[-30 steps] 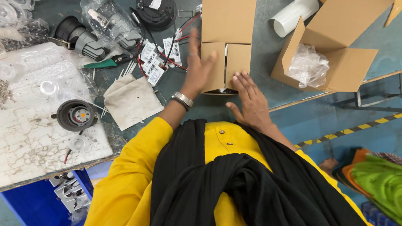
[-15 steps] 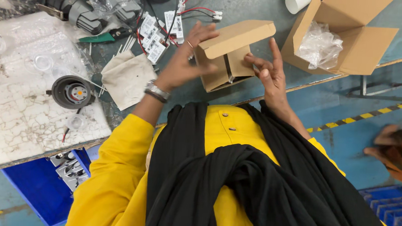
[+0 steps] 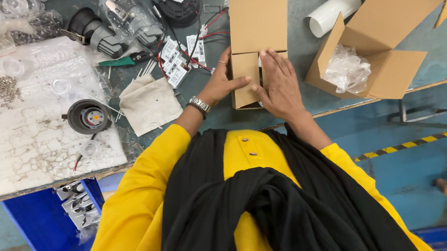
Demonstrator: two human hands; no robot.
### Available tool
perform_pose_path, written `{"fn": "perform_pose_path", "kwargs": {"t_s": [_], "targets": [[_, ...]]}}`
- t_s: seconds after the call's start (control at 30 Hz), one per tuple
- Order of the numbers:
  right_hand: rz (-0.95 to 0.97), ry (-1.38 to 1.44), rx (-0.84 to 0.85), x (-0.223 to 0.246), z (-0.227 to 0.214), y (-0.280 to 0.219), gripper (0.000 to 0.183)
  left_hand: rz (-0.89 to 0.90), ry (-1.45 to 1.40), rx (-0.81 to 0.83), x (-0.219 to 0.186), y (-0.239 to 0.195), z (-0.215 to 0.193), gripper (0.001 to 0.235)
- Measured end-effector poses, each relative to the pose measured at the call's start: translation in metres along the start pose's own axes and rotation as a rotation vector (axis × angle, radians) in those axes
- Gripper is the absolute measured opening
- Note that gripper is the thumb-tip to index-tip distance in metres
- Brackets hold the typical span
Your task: The person unpacks LED light components from plastic bags and boxes, and then connects the electrical wiring between the light fixture and the driver unit by hand.
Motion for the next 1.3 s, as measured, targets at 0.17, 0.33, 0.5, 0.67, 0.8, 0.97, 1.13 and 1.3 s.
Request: {"fn": "perform_pose_path", "kwargs": {"t_s": [0.17, 0.33, 0.5, 0.67, 0.8, 0.97, 1.13, 1.3], "targets": [[0.035, 0.019, 0.014, 0.007, -0.003, 0.001, 0.064, -0.022, -0.066, -0.002, 0.0, -0.006, 0.0, 0.102], [-0.009, -0.018, 0.039, -0.02, 0.021, -0.014, 0.065, -0.042, -0.202, 0.067, 0.006, -0.004, -0.003, 0.098], [0.283, 1.011, -0.42, -0.108, 0.045, -0.078, 0.044, 0.125, -0.092, 0.05, 0.015, 0.014, -0.012, 0.048], [0.468, 1.312, -0.331, -0.079, 0.027, -0.107, 0.049, 0.115, 0.058, 0.05, -0.008, -0.005, -0.016, 0.032], [0.292, 0.813, -0.052, -0.037, -0.004, -0.098, 0.044, 0.318, 0.707, 0.157, -0.066, -0.05, 0.011, 0.05], [0.356, 0.516, -0.202, -0.034, -0.004, -0.096, 0.045, 0.414, 1.139, 0.25, -0.085, -0.06, 0.047, 0.068], [0.17, 0.268, -0.331, -0.019, -0.015, -0.097, 0.042, 0.454, 1.265, 0.242, -0.082, -0.063, 0.049, 0.066], [-0.001, 0.061, -0.263, -0.014, -0.015, -0.092, 0.037, 0.435, 1.322, 0.269, -0.085, -0.065, 0.051, 0.066]]}}
Point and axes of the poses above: each hand's wrist, its own y-axis towards the middle knuckle, its own z-axis out of the palm, x = y × z, the point moved 7 cm from there along y, towards the middle knuckle
